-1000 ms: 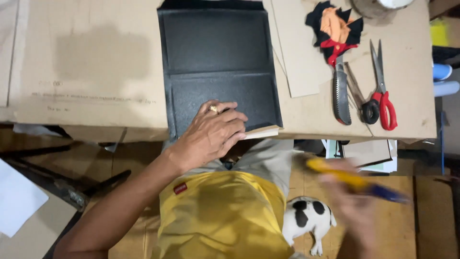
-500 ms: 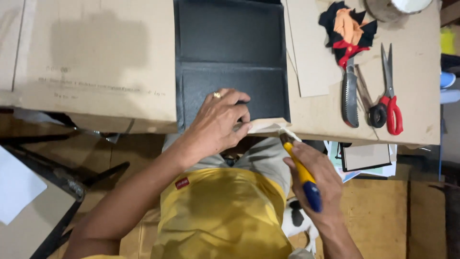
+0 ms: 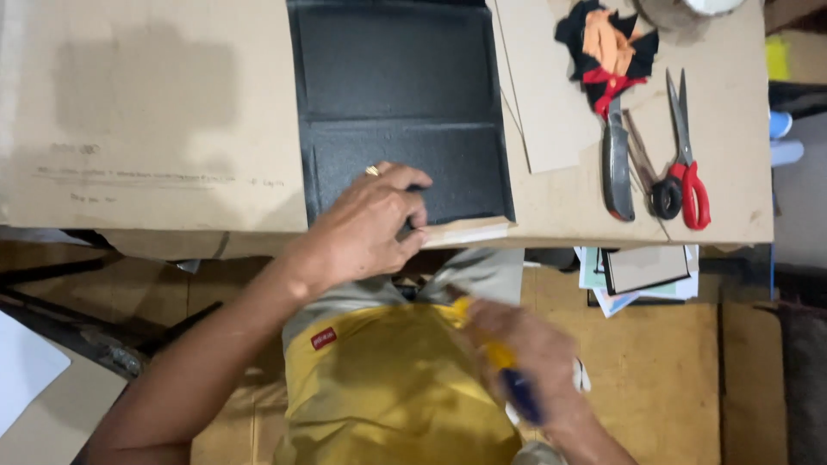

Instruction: The person places a black book on a piece of cardboard and uses a utility knife to cut the cardboard along the book's edge. After cutting, the person uses a hammer to tap the book's spine and then rubs the spine with a metal tool.

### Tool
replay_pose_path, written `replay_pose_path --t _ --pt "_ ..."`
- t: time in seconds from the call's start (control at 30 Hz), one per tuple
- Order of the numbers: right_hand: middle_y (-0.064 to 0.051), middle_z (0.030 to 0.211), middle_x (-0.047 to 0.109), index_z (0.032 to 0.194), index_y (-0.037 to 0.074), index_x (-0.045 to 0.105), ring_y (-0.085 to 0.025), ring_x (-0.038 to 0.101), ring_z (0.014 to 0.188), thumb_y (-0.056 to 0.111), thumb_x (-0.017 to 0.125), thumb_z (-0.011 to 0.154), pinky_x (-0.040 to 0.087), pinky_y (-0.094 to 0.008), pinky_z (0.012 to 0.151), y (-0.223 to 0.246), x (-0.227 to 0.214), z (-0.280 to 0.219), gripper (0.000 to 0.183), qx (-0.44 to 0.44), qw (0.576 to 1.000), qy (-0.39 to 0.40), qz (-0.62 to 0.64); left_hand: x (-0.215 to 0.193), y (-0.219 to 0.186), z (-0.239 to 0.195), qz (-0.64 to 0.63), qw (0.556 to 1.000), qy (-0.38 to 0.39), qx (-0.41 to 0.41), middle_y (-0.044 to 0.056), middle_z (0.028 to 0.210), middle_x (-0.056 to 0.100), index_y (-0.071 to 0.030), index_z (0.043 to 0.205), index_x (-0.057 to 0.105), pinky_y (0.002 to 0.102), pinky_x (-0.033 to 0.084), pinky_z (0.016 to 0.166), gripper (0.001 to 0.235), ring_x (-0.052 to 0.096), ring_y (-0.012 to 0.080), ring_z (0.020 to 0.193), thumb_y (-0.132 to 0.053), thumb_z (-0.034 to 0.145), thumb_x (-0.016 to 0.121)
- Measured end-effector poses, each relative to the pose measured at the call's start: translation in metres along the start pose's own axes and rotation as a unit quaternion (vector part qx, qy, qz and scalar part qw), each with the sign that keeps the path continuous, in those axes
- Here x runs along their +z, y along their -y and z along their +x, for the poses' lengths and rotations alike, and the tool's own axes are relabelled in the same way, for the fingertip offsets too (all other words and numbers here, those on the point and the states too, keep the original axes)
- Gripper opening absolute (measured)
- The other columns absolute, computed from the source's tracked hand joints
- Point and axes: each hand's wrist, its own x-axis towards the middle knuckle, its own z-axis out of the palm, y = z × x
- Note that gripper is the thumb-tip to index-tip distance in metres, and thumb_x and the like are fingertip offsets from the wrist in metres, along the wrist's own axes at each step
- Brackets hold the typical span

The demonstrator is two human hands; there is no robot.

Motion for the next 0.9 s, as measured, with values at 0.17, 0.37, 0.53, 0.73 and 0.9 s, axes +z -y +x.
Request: replay_pose_path --t 0.17,0.37,0.53,0.73,0.9 --pt "-0.01 0.1 0.073 0.094 0.008 0.067 -0.027 0.072 0.086 0.019 0.056 0.101 0.053 -0.042 0.075 -0.03 0.017 0.002 0.017 -0.016 0.987 -0.104 0.123 -0.014 0.003 -0.011 0.016 0.999 0.028 -0.043 0.01 0.147 0.056 -0.009 0.074 0.08 0.056 0.038 0.107 0.023 0.045 0.0328 0.132 -0.024 0.089 0.071" --pt "-0.015 0.103 0.076 0.108 0.001 0.067 -0.028 0.076 0.09 0.009 0.076 0.097 0.058 -0.035 0.085 0.005 0.014 0.022 0.016 0.021 0.983 -0.118 -0.139 -0.027 0.011 -0.021 0.038 0.995 0.066 -0.069 0.008 0.149 0.054 -0.012 0.083 0.083 0.049 0.041 0.106 0.021 0.047 0.0323 0.127 -0.032 0.087 0.077" --pt "-0.013 0.111 0.076 0.108 0.009 0.071 -0.026 0.078 0.1 0.025 0.059 0.101 0.064 -0.035 0.088 0.016 0.047 0.003 0.021 -0.024 0.998 -0.039 0.033 -0.03 0.017 -0.023 0.03 0.995 0.066 -0.068 0.005 0.148 0.054 -0.013 0.074 0.082 0.051 0.039 0.106 0.019 0.048 0.0307 0.122 -0.023 0.088 0.074" --pt "-0.012 0.104 0.076 0.111 0.007 0.07 -0.02 0.075 0.085 0.022 0.067 0.1 0.062 -0.03 0.068 0.02 0.063 0.01 0.019 -0.039 0.991 -0.092 -0.091 -0.028 0.035 -0.025 0.012 0.999 0.037 0.0 0.012 0.143 0.055 -0.014 0.069 0.08 0.051 0.019 0.123 0.02 0.059 0.0356 0.121 -0.022 0.086 0.073" --pt "-0.011 0.108 0.077 0.104 0.007 0.075 -0.027 0.076 0.108 0.033 0.048 0.106 0.058 -0.033 0.097 0.037 0.056 0.022 0.038 -0.036 0.992 -0.014 0.121 -0.045 0.026 -0.022 -0.021 0.993 0.097 -0.057 0.008 0.151 0.049 -0.014 0.067 0.079 0.05 0.003 0.13 0.02 0.048 0.0263 0.139 -0.015 0.086 0.075"
